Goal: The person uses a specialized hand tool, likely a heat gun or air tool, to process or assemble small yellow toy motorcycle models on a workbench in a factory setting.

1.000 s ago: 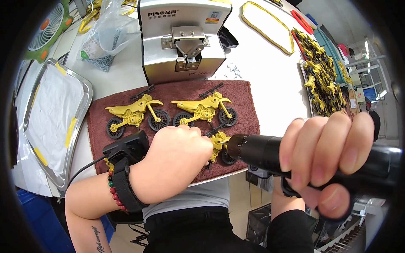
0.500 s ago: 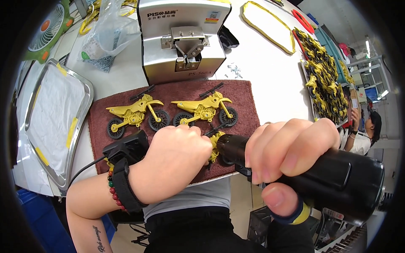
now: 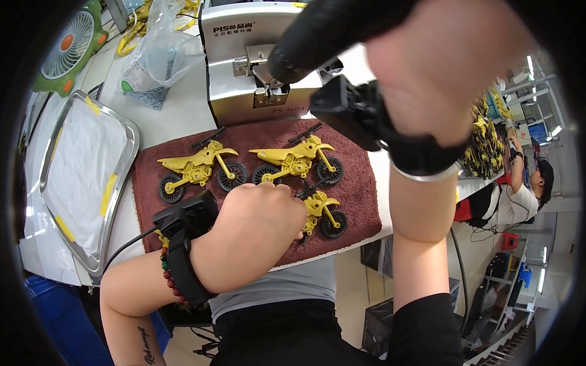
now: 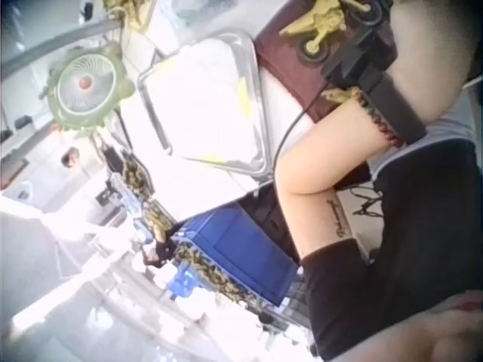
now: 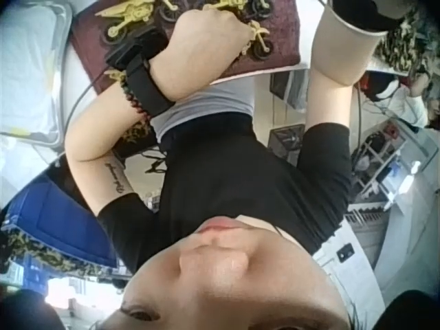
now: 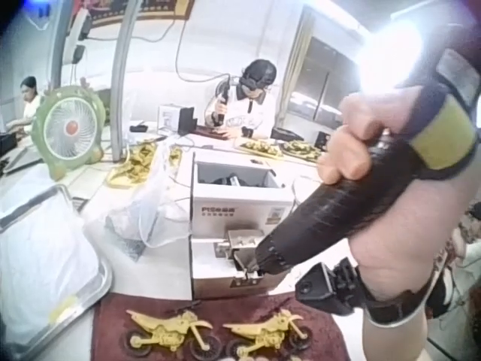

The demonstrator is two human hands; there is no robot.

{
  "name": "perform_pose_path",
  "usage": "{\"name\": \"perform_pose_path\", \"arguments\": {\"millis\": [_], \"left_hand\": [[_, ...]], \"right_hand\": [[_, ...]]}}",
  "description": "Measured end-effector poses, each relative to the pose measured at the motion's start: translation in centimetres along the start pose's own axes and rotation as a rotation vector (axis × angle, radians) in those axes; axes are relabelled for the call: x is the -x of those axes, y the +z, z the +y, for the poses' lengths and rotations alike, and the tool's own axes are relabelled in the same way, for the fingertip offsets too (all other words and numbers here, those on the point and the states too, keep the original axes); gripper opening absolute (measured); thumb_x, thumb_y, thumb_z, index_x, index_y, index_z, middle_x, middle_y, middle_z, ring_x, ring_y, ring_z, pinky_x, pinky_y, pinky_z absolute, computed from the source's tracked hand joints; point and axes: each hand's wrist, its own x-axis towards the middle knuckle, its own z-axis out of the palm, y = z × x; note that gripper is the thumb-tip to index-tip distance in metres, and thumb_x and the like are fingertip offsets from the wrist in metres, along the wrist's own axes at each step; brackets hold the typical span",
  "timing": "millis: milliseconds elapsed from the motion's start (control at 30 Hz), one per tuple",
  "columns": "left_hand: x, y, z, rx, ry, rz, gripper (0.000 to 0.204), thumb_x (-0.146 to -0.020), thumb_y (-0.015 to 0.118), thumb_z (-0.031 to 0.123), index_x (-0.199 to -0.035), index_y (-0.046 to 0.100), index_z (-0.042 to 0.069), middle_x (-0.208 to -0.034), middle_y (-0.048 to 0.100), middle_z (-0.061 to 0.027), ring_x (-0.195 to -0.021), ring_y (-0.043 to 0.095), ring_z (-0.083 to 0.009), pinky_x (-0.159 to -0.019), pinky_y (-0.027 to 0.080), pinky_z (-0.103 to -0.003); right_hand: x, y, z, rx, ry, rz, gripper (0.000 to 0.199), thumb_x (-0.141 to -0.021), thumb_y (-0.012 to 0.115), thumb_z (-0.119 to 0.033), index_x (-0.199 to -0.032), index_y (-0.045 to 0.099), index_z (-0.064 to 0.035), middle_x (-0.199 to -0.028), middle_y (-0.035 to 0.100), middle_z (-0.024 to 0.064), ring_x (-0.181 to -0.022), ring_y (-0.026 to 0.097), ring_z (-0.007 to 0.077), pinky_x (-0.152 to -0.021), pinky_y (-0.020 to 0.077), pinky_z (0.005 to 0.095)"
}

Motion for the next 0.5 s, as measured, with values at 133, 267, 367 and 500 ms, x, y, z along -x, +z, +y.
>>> {"name": "perform_pose_path", "arguments": {"millis": [133,267,367,500], "left_hand": [[0.3,0.3,0.0,-0.001,-0.010,0.045,0.003,-0.064,0.064,0.006,-0.067,0.062,0.005,-0.070,0.061,-0.0117,-0.067,0.064,-0.0246,-0.058,0.050,-0.032],[0.5,0.3,-0.3,0.007,-0.006,0.062,0.003,-0.064,0.065,0.006,-0.066,0.062,0.005,-0.069,0.061,-0.0115,-0.065,0.064,-0.0245,-0.057,0.050,-0.032],[0.2,0.0,0.2,-0.028,0.022,0.047,0.003,-0.064,0.064,0.007,-0.065,0.062,0.005,-0.068,0.061,-0.0114,-0.066,0.064,-0.0244,-0.057,0.050,-0.033],[0.1,0.8,-0.1,0.013,-0.021,0.077,0.003,-0.065,0.063,0.007,-0.066,0.062,0.005,-0.068,0.061,-0.0110,-0.068,0.064,-0.0243,-0.059,0.050,-0.033]], "right_hand": [[-0.1,-1.4,4.5,-0.096,0.080,0.017,0.019,-0.077,0.060,-0.011,-0.090,0.057,0.0009,-0.065,0.053,0.0057,-0.049,0.053,0.0140,-0.050,0.0461,0.0281],[1.2,1.0,0.6,-0.069,0.234,0.088,0.024,-0.075,0.062,-0.013,-0.094,0.055,0.0003,-0.065,0.052,0.0046,-0.050,0.053,0.0150,-0.052,0.0439,0.0288],[0.8,-6.1,-3.0,-0.267,0.568,-0.270,0.026,-0.078,0.058,-0.012,-0.099,0.046,-0.0032,-0.080,0.044,0.0028,-0.068,0.047,0.0113,-0.070,0.0356,0.0284],[5.0,-5.8,-6.7,-0.242,0.553,-0.152,0.026,-0.075,0.063,-0.005,-0.088,0.041,-0.0103,-0.074,0.047,0.0004,-0.060,0.049,0.0105,-0.063,0.0390,0.0269]]}}
